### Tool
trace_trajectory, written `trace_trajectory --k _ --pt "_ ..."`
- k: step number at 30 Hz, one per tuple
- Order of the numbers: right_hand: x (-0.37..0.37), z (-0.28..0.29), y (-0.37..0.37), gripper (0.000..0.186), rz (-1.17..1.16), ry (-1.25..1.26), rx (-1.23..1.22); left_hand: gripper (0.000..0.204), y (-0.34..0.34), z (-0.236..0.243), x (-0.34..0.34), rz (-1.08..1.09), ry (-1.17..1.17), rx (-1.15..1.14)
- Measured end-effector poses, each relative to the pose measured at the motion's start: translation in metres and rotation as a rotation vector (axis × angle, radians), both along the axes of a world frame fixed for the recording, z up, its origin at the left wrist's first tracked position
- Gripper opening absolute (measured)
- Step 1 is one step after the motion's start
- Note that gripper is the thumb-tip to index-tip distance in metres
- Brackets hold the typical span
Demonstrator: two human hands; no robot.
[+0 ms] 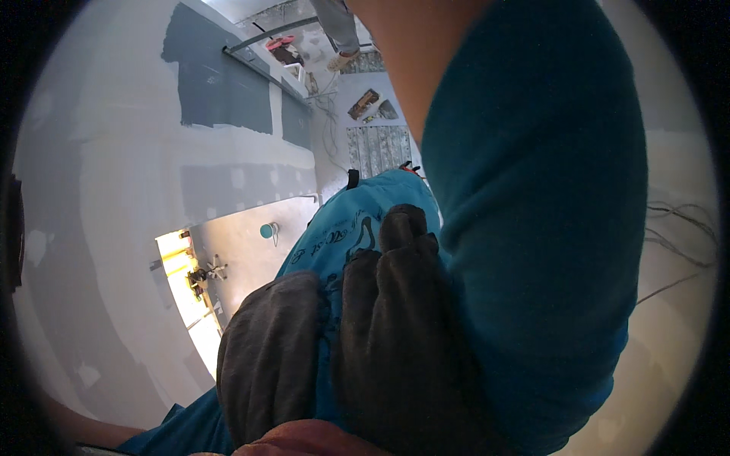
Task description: The person installs an overhead light fixture by stripping wires with pliers, applying electrical tape, and then positioning the light housing against the ceiling.
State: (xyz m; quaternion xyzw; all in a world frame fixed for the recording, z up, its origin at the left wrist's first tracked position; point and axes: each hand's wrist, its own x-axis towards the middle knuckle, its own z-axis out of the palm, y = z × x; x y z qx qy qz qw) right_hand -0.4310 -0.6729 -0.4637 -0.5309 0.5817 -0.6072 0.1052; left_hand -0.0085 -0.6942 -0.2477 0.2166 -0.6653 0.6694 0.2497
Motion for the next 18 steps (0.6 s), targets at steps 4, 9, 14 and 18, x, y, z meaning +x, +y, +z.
trace_trajectory --k 4,9,14,18 --pt "0.0 -0.034 0.011 0.039 -0.031 -0.001 0.107 0.025 0.025 -0.031 0.025 0.03 0.021 0.101" --pt "0.001 -0.059 0.018 0.038 -0.057 0.009 0.187 0.026 0.062 -0.064 0.055 0.08 0.06 0.231" --pt "0.004 -0.078 0.018 0.037 -0.06 0.031 0.253 0.027 0.102 -0.092 0.08 0.139 0.12 0.355" --pt "0.008 -0.087 0.012 0.037 -0.051 0.057 0.294 0.028 0.136 -0.111 0.096 0.199 0.179 0.45"
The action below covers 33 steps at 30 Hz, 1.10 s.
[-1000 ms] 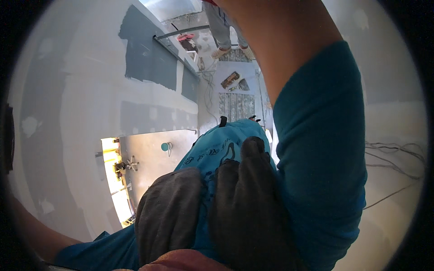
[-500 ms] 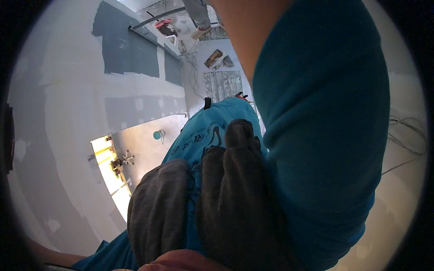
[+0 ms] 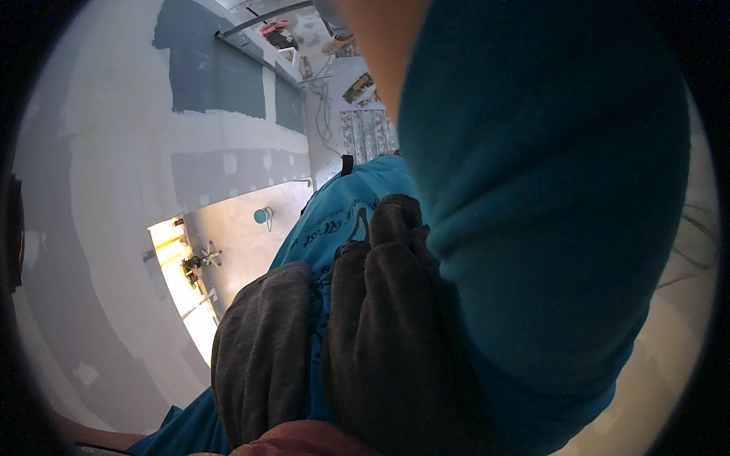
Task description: The person installs an overhead light fixture by stripping wires with pliers, applying electrical tape, and then positioning the light housing against the ceiling.
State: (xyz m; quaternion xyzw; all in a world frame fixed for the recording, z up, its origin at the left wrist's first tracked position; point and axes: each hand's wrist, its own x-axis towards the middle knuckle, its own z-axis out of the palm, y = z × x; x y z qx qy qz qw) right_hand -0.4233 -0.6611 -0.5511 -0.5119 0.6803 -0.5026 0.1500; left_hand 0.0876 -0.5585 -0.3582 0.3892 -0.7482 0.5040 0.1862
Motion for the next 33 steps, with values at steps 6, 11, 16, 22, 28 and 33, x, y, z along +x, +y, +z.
trace_trajectory --k 6,11,16,22,28,33 --pt "0.007 -0.013 -0.018 0.036 0.022 0.033 0.051 0.03 0.047 -0.02 0.016 0.1 0.09 0.109" --pt "0.013 -0.017 -0.041 0.035 0.042 0.071 0.074 0.031 0.082 -0.033 0.022 0.186 0.164 0.17" --pt "0.023 -0.021 -0.07 0.034 0.068 0.118 0.084 0.033 0.114 -0.045 0.022 0.265 0.233 0.201" --pt "0.035 -0.021 -0.099 0.034 0.101 0.179 0.079 0.035 0.16 -0.055 0.018 0.365 0.311 0.208" --pt "0.057 -0.036 -0.122 0.033 0.168 0.228 0.095 0.037 0.215 -0.062 0.0 0.504 0.37 0.209" --pt "0.063 -0.033 -0.134 0.033 0.193 0.266 0.101 0.038 0.247 -0.067 -0.02 0.607 0.417 0.169"
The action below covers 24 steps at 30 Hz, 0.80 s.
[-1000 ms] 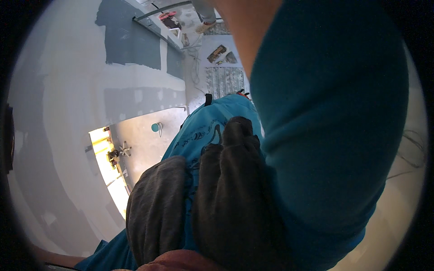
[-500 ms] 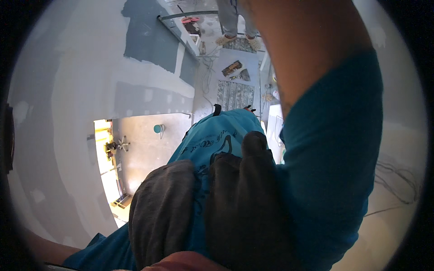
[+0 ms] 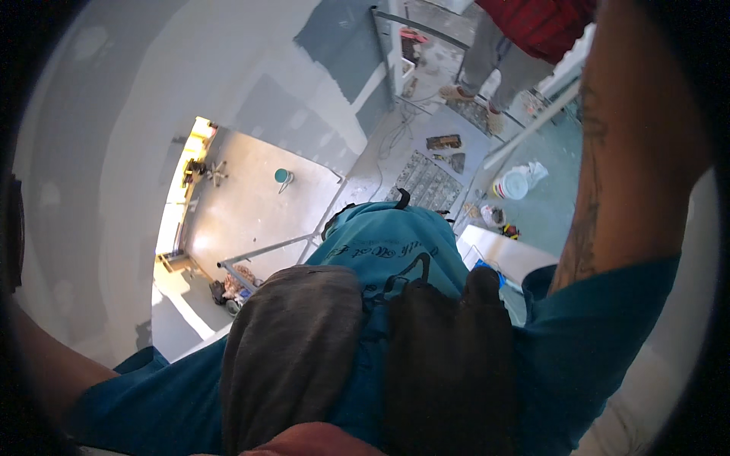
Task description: The person installs an overhead light fixture by stripping wires with pliers, applying electrical tape, and then positioning the light housing against the ceiling.
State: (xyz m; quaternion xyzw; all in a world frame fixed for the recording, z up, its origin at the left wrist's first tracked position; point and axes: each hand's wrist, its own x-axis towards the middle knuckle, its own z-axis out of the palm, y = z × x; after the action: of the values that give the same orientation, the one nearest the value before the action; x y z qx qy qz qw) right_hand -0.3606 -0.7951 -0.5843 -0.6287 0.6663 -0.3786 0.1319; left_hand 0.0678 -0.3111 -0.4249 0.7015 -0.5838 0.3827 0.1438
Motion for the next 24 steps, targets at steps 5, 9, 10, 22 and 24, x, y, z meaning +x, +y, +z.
trace_trajectory --k 5,9,10,22,24 --pt "0.007 0.002 -0.008 0.032 0.028 0.003 0.004 0.04 0.013 0.005 -0.021 0.081 0.01 -0.006" --pt "0.012 0.008 -0.016 0.032 0.058 -0.018 -0.043 0.041 0.017 0.002 -0.027 0.122 0.015 -0.02" --pt "0.016 0.011 -0.016 0.032 0.071 -0.019 -0.07 0.042 0.029 -0.01 -0.027 0.137 0.027 -0.024" --pt "0.055 0.046 -0.017 0.031 0.292 -0.116 -0.236 0.046 0.07 -0.008 -0.06 0.254 0.012 -0.075" --pt "0.061 0.061 -0.019 0.031 0.34 -0.129 -0.272 0.046 0.068 -0.002 -0.067 0.271 -0.018 -0.088"
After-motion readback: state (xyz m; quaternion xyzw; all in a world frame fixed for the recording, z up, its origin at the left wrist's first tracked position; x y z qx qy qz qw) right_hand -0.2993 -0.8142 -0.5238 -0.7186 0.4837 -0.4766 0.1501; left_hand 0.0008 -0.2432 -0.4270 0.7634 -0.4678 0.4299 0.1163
